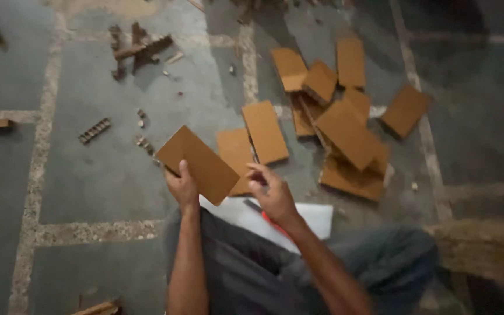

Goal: The person cuts sections of a long honeycomb cardboard strip using a utility knife while sitting on the floor, then stacks the resulting cardboard pieces into a larger block.

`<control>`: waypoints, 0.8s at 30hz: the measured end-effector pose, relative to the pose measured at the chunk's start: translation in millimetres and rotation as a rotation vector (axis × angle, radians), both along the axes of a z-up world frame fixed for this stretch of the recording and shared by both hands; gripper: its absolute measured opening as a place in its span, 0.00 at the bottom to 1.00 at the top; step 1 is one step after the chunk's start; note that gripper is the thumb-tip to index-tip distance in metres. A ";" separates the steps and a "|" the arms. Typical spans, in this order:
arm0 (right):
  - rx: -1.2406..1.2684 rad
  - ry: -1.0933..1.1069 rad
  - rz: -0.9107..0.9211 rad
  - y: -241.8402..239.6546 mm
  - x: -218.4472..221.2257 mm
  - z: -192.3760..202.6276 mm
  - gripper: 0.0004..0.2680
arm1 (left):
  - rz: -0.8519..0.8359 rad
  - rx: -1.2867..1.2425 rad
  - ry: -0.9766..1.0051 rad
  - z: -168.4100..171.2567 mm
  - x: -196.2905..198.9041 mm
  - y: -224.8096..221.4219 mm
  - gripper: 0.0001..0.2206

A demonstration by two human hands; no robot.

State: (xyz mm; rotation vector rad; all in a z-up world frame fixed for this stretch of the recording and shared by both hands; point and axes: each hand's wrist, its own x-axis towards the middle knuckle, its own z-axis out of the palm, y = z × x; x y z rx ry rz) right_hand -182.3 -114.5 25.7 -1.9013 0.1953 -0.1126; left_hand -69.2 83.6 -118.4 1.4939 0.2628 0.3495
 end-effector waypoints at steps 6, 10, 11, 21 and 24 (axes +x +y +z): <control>-0.543 0.042 0.062 1.1 34.8 -156.8 0.20 | -0.039 -0.271 0.004 -9.8 9.0 -0.5 0.18; -0.432 0.153 0.214 33.3 60.1 -178.7 0.16 | -0.132 -0.226 0.023 -17.7 21.0 -2.5 0.19; -0.452 0.084 0.288 36.0 65.2 -182.9 0.14 | -0.155 -0.186 0.054 -21.7 29.6 -2.8 0.19; -0.928 -0.061 -0.100 -86.1 95.3 -170.4 0.24 | -0.650 -0.051 0.250 -101.1 71.1 -70.7 0.18; -1.088 0.130 -0.082 -100.4 125.0 -169.0 0.33 | -0.619 0.020 0.299 -85.3 70.6 -64.6 0.18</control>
